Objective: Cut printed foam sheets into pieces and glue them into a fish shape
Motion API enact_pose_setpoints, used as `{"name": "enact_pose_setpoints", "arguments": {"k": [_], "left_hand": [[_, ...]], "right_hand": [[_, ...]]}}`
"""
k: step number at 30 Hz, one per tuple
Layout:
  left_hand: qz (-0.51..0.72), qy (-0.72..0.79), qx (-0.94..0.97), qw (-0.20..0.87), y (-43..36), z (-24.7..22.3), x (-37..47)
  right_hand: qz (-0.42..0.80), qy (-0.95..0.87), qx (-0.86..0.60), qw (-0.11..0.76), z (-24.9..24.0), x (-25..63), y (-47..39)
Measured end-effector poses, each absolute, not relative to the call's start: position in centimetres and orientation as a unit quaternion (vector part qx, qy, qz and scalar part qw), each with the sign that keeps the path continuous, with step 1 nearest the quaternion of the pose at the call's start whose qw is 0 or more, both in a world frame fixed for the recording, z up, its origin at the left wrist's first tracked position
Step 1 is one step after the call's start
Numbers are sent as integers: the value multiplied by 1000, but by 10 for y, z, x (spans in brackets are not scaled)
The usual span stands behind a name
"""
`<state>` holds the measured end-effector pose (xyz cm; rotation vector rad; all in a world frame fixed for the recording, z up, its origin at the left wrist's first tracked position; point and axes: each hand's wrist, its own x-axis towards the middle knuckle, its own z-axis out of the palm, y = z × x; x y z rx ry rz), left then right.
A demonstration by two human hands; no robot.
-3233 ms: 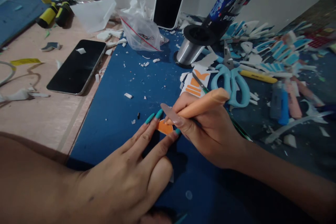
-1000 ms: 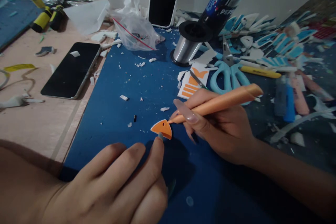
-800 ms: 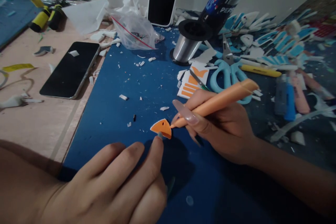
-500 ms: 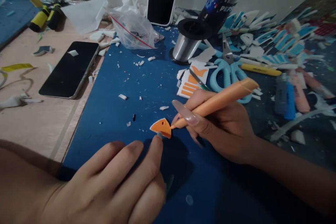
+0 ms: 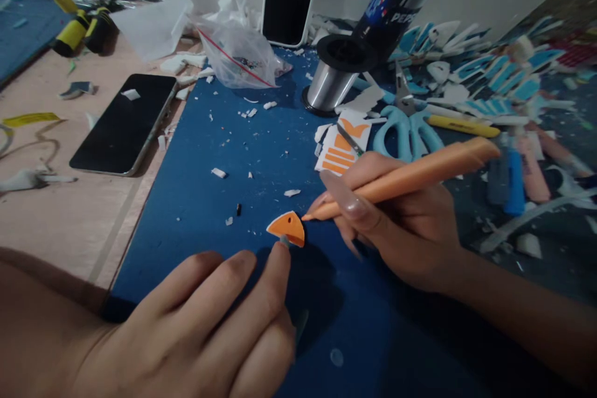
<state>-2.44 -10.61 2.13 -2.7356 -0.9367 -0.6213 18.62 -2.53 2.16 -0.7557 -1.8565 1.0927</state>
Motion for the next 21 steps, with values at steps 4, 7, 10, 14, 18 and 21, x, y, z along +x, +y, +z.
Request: {"name": "enact_pose_setpoints", "arguments": {"k": [4,7,10,14,18,21], "left_hand": [[-213,-310,-922,93,-106,21,-24],[-214,-317,-920,88,-105,22,-22],[-211,-319,-920,91,-106,23,-21],[-212,-314,-921,97,-106,23,-21],[-208,-316,-921,92,-106,22,-22],[-204,-311,-924,90,-107,22,-22]], "right_hand": [[429,-751,-310,395,21,183,-25],[400,-766,-317,392,21,182,-24],[382,-761,-336,403,21,182,-25],[380,-773,-323,393,21,182,-25],[359,-773,-338,399,21,182,-26],[359,-788,-315,388,22,181,-26]]}}
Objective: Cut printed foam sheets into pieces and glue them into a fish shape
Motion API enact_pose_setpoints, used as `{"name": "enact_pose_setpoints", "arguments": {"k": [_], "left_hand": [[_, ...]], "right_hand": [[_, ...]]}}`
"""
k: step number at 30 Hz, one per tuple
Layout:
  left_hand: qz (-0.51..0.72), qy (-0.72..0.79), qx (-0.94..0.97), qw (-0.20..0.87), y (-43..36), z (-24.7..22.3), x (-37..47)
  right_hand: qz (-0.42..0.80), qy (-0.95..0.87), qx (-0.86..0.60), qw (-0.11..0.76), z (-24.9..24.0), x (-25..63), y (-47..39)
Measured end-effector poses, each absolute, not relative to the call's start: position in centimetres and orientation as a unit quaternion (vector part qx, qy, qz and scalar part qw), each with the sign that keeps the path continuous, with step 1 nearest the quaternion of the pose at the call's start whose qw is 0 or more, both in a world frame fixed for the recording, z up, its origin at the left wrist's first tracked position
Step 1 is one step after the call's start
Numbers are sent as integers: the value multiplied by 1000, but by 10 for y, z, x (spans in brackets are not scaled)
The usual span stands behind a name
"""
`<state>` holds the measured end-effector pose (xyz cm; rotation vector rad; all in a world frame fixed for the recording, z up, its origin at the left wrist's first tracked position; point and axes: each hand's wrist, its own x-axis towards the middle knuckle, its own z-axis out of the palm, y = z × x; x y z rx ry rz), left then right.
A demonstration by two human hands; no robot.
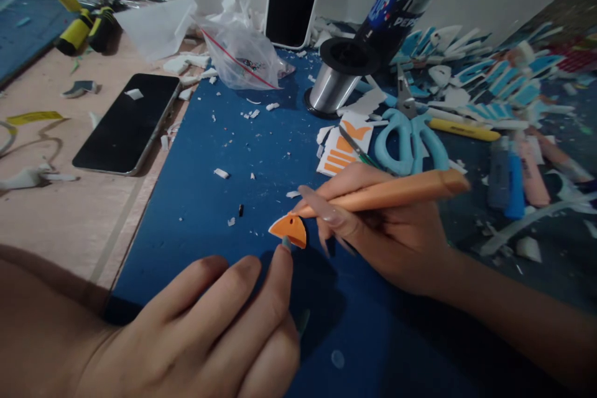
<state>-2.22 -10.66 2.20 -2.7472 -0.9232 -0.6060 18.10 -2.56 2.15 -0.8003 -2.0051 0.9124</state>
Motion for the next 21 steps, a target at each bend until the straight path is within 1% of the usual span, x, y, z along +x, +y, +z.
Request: {"name": "enact_pose_setpoints", "arguments": {"k": [4,9,13,15,18,21], "left_hand": [[-203,-314,-923,94,-107,22,-22],[-205,-310,-924,94,-107,23,-22],[-202,-307,-925,99,-107,23,-23],[-204,-308,-924,102,-107,23,-23],[-202,-315,-922,101,-107,22,-22],[-203,-316,-921,104,-107,21,-22]], "right_hand": [[340,-789,-328,392,23,180,-25],[384,-793,-297,367,22,179,-28],[341,-784,-336,396,23,177,-31],[361,-777,-326,399,24,176,-32],[394,-782,-304,376,25,176,-32],[356,-789,-328,379,25,176,-30]]}}
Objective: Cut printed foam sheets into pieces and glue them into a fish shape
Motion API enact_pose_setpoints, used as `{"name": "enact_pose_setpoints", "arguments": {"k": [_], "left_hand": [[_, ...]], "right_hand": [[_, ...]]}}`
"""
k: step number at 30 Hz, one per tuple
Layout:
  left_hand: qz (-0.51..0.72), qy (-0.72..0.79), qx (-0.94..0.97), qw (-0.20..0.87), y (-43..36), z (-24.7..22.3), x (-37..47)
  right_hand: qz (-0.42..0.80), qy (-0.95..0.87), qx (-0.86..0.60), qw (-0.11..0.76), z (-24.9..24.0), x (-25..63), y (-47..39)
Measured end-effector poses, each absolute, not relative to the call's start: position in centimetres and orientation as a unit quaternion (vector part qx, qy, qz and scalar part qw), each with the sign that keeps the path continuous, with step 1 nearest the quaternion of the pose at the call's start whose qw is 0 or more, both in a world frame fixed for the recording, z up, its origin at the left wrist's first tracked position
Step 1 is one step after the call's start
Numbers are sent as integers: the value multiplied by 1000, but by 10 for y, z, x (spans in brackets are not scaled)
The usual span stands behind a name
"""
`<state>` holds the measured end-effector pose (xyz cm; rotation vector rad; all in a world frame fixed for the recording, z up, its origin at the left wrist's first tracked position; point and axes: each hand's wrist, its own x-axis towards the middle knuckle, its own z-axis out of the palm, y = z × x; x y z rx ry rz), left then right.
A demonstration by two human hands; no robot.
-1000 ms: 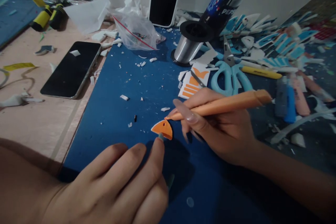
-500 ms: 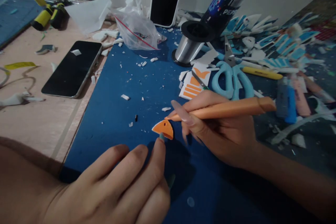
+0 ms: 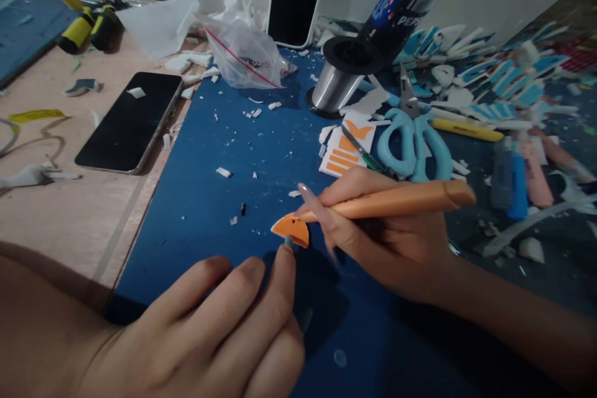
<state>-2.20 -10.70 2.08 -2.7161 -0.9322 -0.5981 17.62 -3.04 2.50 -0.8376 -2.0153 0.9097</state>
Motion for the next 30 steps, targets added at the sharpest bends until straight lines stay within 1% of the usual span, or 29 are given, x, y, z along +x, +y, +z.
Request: {"name": "enact_pose_setpoints", "arguments": {"k": [2,5,7,10,14,20,23,26,28,30], "left_hand": [[-203,-311,-923,104,-107,21,-22],[-197,-312,-924,97,-106,23,-22],[-196,-310,-925,95,-106,23,-22],[-201,-307,-925,99,-107,23,-22],[-203,-310,-923,102,-107,21,-24],[-191,-312,-925,98,-104,24,-23],[-194,-300,-927,112,-104,25,-22],[-187,-308,-926,116,-105,24,-22],[-192,-305,-925,121,-105,24,-22],[-198,-305,-923,124,-105,24,-22]], "right_hand": [[347,-783,-334,393,25,176,-30],[382,-782,-313,381,25,176,-31],[369,-783,-329,378,25,175,-33],[344,-768,-369,395,25,175,-35],[374,-776,-333,384,25,175,-35],[366,-768,-344,397,24,177,-33],[361,-786,-327,380,25,176,-33],[341,-780,-351,389,25,176,-34],[359,-768,-347,402,25,175,-34],[389,-769,-317,396,25,175,-33]]}}
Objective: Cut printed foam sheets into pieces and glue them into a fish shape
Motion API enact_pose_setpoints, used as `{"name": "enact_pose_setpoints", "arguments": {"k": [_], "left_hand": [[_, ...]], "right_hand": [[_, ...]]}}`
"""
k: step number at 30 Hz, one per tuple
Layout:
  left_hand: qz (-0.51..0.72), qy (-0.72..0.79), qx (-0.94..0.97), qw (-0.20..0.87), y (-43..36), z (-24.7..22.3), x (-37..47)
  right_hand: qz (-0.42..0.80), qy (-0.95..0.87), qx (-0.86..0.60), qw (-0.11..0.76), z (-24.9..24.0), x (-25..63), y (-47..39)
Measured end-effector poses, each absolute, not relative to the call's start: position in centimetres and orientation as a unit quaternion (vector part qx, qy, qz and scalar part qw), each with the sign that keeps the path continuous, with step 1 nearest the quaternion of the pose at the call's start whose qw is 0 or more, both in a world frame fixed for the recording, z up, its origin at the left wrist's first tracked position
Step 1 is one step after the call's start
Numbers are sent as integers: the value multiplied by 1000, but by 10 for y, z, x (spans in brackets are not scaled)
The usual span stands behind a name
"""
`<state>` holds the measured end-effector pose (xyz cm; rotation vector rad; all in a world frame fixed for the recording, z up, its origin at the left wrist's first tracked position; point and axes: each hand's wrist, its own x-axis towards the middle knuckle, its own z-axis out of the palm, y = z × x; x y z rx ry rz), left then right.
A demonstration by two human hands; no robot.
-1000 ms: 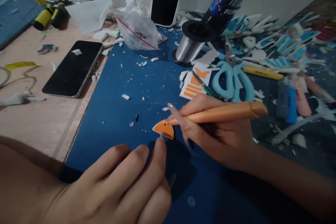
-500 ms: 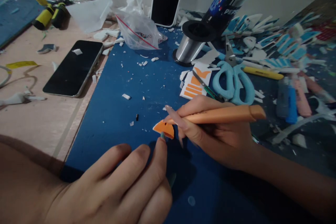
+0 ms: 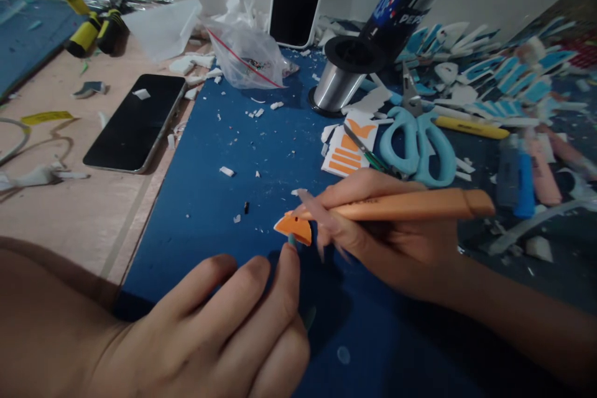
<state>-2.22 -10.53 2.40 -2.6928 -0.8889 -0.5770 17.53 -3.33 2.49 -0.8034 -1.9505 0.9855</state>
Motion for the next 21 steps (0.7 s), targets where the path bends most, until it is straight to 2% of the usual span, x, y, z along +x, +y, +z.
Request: {"name": "enact_pose_setpoints", "arguments": {"k": [3,7,21], "left_hand": [[-196,-307,-924,119,-107,24,-22],[-199,-320,-919,114,-110,23,-23],[-184,-328,-918,127,-116,21,-20]], "right_hand": [[397,-788,-293,369,25,175,-32],[367,-786,-332,372,24,176,-31],[427,-783,-284,351,26,173,-29]]}}
